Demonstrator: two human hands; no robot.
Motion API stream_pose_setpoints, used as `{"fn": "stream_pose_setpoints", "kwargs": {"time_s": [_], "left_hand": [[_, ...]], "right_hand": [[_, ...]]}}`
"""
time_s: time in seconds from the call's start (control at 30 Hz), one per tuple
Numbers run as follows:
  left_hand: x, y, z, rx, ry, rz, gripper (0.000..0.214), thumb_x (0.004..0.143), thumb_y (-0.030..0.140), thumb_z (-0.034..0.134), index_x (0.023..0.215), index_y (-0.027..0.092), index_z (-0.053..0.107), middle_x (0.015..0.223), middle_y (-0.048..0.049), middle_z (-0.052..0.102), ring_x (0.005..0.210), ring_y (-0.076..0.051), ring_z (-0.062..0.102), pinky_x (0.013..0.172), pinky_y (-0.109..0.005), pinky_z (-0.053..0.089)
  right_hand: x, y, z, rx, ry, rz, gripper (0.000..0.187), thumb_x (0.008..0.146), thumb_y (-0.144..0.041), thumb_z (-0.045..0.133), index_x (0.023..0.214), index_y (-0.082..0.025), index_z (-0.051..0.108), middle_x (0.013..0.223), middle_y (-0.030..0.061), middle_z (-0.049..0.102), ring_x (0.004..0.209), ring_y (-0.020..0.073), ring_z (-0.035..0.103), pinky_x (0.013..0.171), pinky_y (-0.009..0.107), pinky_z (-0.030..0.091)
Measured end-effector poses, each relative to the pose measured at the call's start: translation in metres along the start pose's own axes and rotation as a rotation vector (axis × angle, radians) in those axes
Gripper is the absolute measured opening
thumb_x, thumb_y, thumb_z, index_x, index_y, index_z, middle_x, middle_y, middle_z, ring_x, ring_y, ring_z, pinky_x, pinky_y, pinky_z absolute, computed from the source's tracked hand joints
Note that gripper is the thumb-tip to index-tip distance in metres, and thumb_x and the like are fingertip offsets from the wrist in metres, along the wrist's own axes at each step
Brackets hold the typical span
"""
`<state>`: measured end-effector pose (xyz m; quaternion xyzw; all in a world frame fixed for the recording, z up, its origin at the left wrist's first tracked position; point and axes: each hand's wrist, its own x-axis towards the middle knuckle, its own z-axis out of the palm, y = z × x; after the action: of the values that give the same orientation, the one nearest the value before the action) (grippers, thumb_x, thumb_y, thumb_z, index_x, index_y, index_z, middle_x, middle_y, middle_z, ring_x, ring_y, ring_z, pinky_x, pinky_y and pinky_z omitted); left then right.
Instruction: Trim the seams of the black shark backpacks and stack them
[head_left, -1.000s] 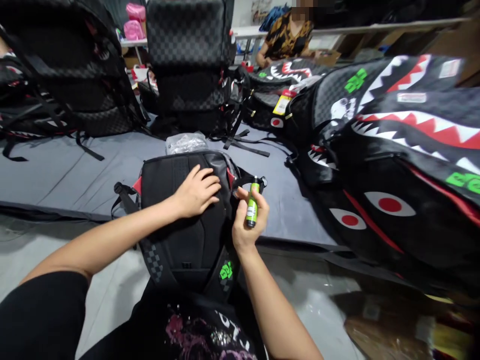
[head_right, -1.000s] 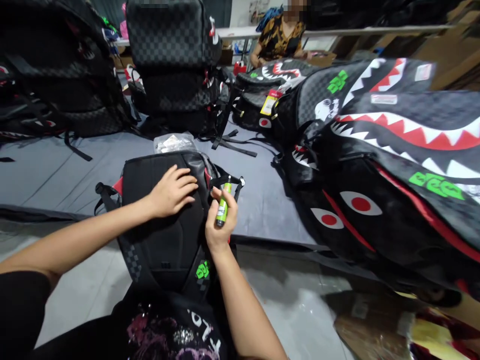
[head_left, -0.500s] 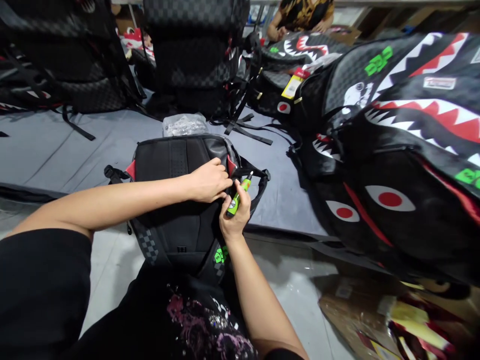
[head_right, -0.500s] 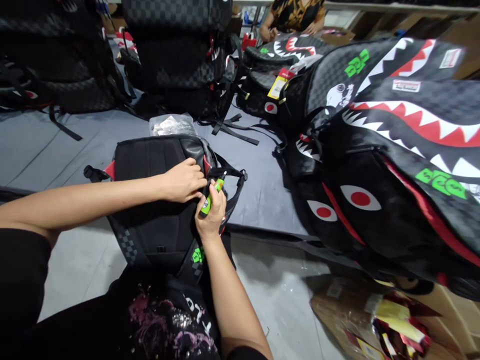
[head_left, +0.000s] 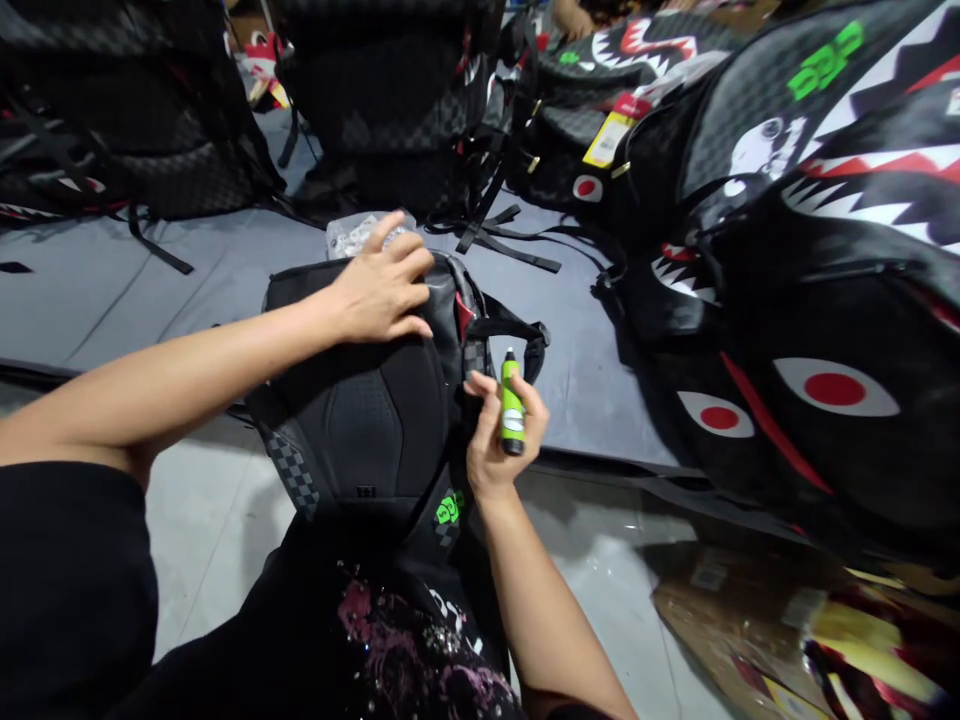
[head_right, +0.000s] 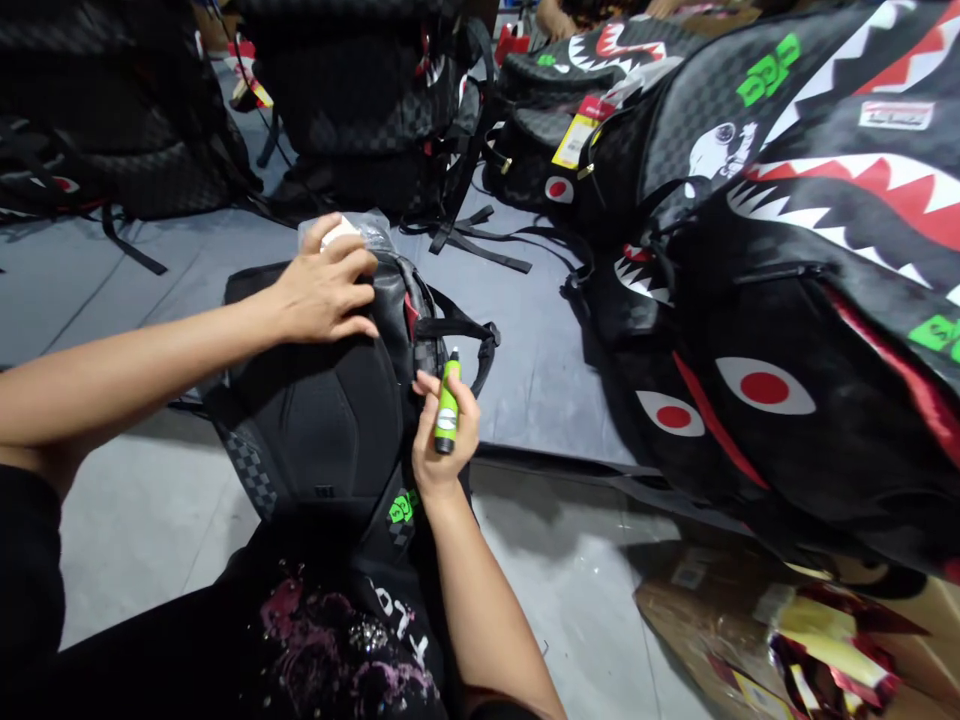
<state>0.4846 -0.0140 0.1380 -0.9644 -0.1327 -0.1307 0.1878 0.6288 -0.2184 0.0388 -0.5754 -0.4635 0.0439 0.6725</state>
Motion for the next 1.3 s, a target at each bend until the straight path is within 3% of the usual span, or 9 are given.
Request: {"fn": "stream_pose_setpoints", "kwargs": {"time_s": [0.1,0.2,0.33,0.57,0.73,1.13,1.3], "left_hand": [[-0.007,0.035,0.001,-0.13,-0.033,0.113,0.057,0.085,0.073,0.056,0.094,0.019,0.07,0.107,-0.0075,0.065,0.111,-0.028,0.053,0.115,-0.056,0.032],[-0.01,0.059,0.004,-0.203,-0.06,0.083,0.049,0.077,0.062,0.074,0.097,0.018,0.07,0.098,-0.0075,0.066,0.103,-0.027,0.056,0.112,-0.056,0.036],[-0.015,0.067,0.009,-0.202,-0.054,0.055,0.043,0.074,0.051,0.081,0.1,0.019,0.07,0.098,-0.0076,0.067,0.102,-0.027,0.055,0.114,-0.059,0.033],[-0.032,0.074,0.021,-0.205,0.112,0.08,0.028,0.086,0.047,0.07,0.095,0.02,0.066,0.097,-0.0032,0.064,0.104,-0.023,0.053,0.119,-0.056,0.031],[-0.031,0.075,0.022,-0.198,0.077,0.07,0.024,0.089,0.044,0.065,0.095,0.021,0.065,0.095,-0.0012,0.062,0.104,-0.021,0.054,0.121,-0.055,0.031],[-0.03,0.076,0.027,-0.312,0.015,0.01,0.016,0.091,0.038,0.061,0.094,0.024,0.068,0.098,-0.0024,0.064,0.108,-0.023,0.053,0.122,-0.054,0.027],[-0.03,0.076,0.025,-0.283,0.043,0.017,0.019,0.089,0.04,0.065,0.094,0.022,0.068,0.097,-0.0029,0.065,0.106,-0.023,0.053,0.122,-0.054,0.029]], "right_hand": [[-0.002,-0.017,-0.005,0.129,0.028,0.202,0.023,0.099,-0.036,0.055,0.116,-0.022,0.053,0.072,-0.0022,0.07,0.051,0.0149,0.068,0.053,0.03,0.058],[0.001,-0.02,-0.005,0.088,-0.003,0.331,0.026,0.094,-0.043,0.061,0.106,-0.021,0.057,0.061,-0.0062,0.062,0.041,0.0113,0.059,0.04,0.023,0.047],[0.012,-0.017,-0.003,-0.023,-0.068,0.385,0.029,0.087,-0.045,0.069,0.097,-0.02,0.059,0.065,-0.005,0.062,0.043,0.0102,0.058,0.042,0.023,0.046],[0.015,-0.031,0.002,-0.019,-0.122,0.435,0.028,0.092,-0.047,0.061,0.089,-0.019,0.058,0.056,-0.006,0.059,0.041,0.0101,0.054,0.04,0.022,0.043],[0.012,-0.026,0.004,-0.154,-0.217,0.346,0.024,0.092,-0.043,0.061,0.09,-0.019,0.06,0.062,-0.0035,0.063,0.046,0.0114,0.058,0.046,0.025,0.049],[0.009,-0.024,0.005,-0.227,-0.195,0.306,0.024,0.095,-0.045,0.058,0.094,-0.021,0.059,0.069,-0.0006,0.065,0.047,0.0128,0.06,0.046,0.027,0.05],[0.008,-0.025,0.005,-0.238,-0.17,0.306,0.024,0.095,-0.044,0.058,0.094,-0.02,0.059,0.065,-0.0017,0.064,0.046,0.0131,0.059,0.047,0.027,0.05]]}}
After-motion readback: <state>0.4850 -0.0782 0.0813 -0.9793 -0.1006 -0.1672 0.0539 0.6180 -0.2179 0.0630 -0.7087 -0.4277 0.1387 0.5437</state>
